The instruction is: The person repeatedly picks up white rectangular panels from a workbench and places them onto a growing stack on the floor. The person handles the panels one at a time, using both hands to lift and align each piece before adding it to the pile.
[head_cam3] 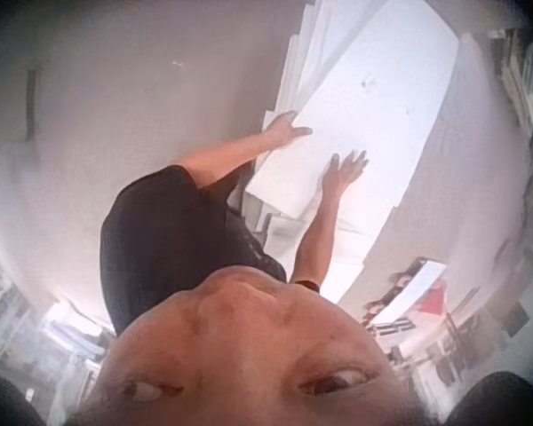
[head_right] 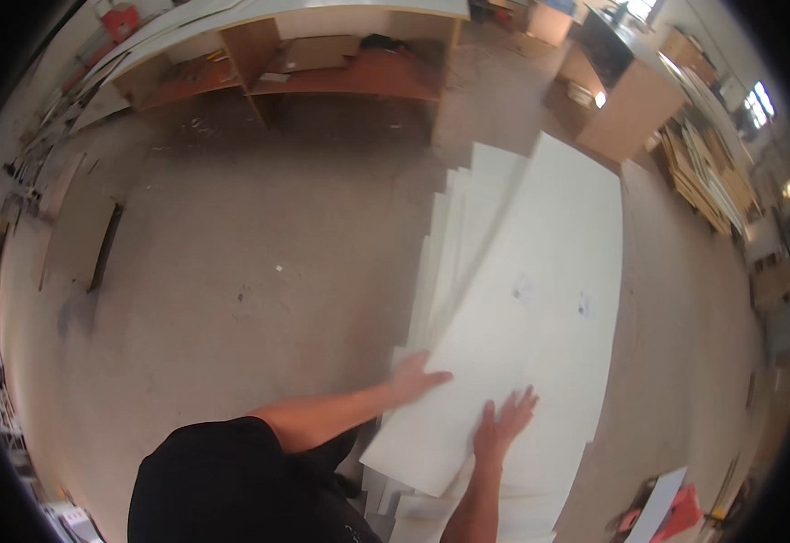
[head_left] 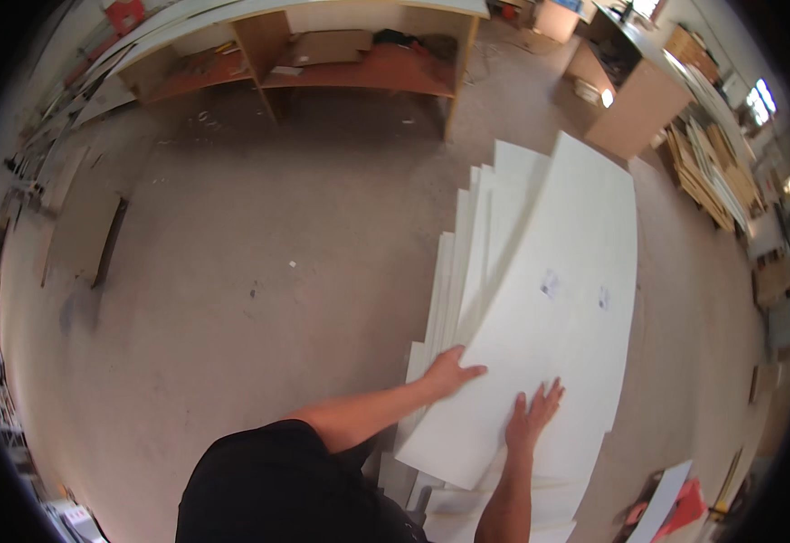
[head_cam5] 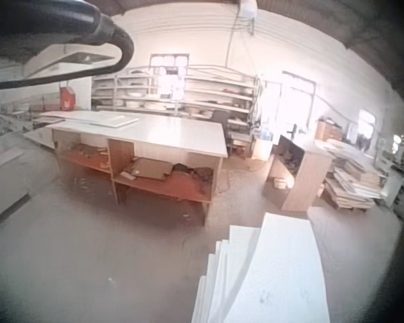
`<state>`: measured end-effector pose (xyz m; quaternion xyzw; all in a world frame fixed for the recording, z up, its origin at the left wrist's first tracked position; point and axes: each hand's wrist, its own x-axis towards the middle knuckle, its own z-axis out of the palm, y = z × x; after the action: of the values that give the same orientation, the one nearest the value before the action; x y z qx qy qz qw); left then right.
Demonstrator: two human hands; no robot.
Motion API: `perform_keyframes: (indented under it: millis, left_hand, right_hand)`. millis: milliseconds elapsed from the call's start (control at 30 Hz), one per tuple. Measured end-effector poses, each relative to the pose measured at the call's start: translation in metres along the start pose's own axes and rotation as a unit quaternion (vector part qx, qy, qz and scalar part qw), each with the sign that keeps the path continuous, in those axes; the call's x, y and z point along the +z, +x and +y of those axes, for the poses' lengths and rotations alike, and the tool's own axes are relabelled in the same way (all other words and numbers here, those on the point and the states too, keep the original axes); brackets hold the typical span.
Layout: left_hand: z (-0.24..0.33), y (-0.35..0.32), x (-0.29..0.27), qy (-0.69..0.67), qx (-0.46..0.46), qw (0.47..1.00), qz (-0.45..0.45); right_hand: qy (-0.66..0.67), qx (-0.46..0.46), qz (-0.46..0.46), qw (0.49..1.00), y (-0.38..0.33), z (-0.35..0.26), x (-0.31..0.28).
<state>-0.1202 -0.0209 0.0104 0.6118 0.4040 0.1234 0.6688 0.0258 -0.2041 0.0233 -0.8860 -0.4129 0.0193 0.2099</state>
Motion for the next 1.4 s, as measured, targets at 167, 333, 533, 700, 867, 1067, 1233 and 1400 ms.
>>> perform_keyframes:
  millis: [167, 333, 533, 700, 867, 1067, 1233, 1400]
  left_hand:
    - [-0.027, -0.050, -0.042, -0.102, -0.022, 0.994, 0.035]
    - [-0.048, -0.056, -0.060, -0.098, -0.026, 0.992, 0.075]
    - [-0.053, -0.043, -0.053, -0.120, 0.016, 0.991, 0.063]
    - [-0.065, -0.039, -0.021, 0.066, -0.005, 0.998, 0.017]
    - [-0.071, -0.032, -0.012, 0.175, 0.014, 0.984, 0.023]
    - [-0.060, -0.038, -0.013, 0.165, 0.084, 0.982, 0.033]
    - [-0.043, -0.037, -0.029, 0.242, 0.003, 0.969, -0.049]
    - [-0.010, -0.038, -0.049, 0.452, 0.276, 0.843, 0.098]
  right_hand:
    - [0.018, -0.016, -0.029, 0.999, -0.015, -0.046, 0.011]
    - [-0.004, -0.008, -0.086, 0.996, -0.013, -0.075, 0.009]
    - [-0.113, 0.027, -0.008, 0.993, -0.017, -0.051, -0.018]
    - [-0.112, 0.187, -0.028, 0.975, -0.017, 0.017, -0.031]
    - [-0.124, 0.267, 0.006, 0.956, -0.050, 0.064, -0.038]
    - [-0.155, 0.302, 0.020, 0.940, -0.071, 0.101, -0.048]
    - [-0.147, 0.338, 0.038, 0.929, -0.042, 0.128, -0.057]
    - [-0.121, 0.366, 0.079, 0.920, -0.025, 0.143, -0.061]
